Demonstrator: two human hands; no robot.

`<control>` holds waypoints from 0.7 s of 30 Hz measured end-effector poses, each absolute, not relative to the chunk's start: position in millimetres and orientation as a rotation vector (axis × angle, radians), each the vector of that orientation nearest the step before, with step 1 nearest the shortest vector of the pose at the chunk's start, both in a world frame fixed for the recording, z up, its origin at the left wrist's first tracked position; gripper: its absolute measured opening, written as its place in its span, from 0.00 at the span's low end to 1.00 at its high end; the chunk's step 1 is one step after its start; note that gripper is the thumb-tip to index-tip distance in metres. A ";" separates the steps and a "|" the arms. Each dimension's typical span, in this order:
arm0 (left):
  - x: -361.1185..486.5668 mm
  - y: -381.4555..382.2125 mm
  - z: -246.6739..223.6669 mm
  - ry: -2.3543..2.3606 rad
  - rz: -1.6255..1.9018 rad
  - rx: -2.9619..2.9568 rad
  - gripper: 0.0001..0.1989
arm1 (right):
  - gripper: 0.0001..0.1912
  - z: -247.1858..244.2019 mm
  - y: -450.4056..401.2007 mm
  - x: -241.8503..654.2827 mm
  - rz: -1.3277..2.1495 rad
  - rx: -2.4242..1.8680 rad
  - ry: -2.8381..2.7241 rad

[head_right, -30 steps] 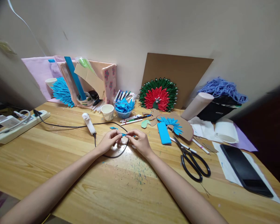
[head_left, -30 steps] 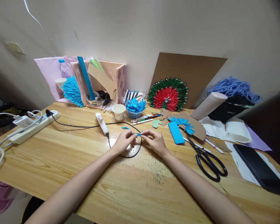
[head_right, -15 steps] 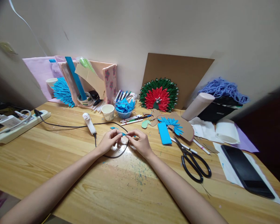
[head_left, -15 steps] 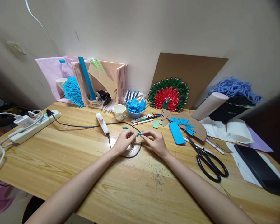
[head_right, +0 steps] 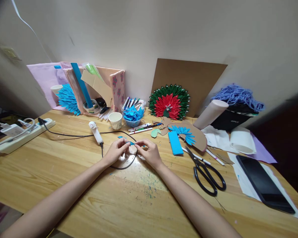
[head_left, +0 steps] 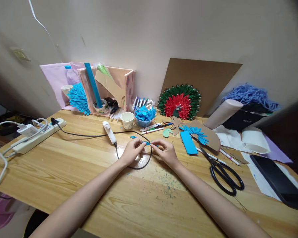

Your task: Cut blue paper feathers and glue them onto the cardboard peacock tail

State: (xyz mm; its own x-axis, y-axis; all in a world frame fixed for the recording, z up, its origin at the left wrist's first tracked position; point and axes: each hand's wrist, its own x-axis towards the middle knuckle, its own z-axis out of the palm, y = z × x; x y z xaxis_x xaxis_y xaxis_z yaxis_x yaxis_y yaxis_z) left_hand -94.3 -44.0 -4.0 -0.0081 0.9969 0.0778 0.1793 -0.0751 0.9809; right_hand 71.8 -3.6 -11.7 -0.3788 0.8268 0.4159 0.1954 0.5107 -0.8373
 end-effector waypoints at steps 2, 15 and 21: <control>-94.3 -44.0 -3.9 1.313 1.188 1.387 0.12 | 0.05 -11.0 -4.3 71.7 0.848 -0.847 -1.871; -92.7 -43.2 -4.0 1.317 1.218 1.396 0.13 | 0.04 -7.7 -10.2 70.0 0.658 -0.859 -1.918; -93.3 -45.1 0.1 1.274 1.208 1.384 0.15 | 0.04 -5.6 -11.4 69.9 0.635 -0.841 -1.939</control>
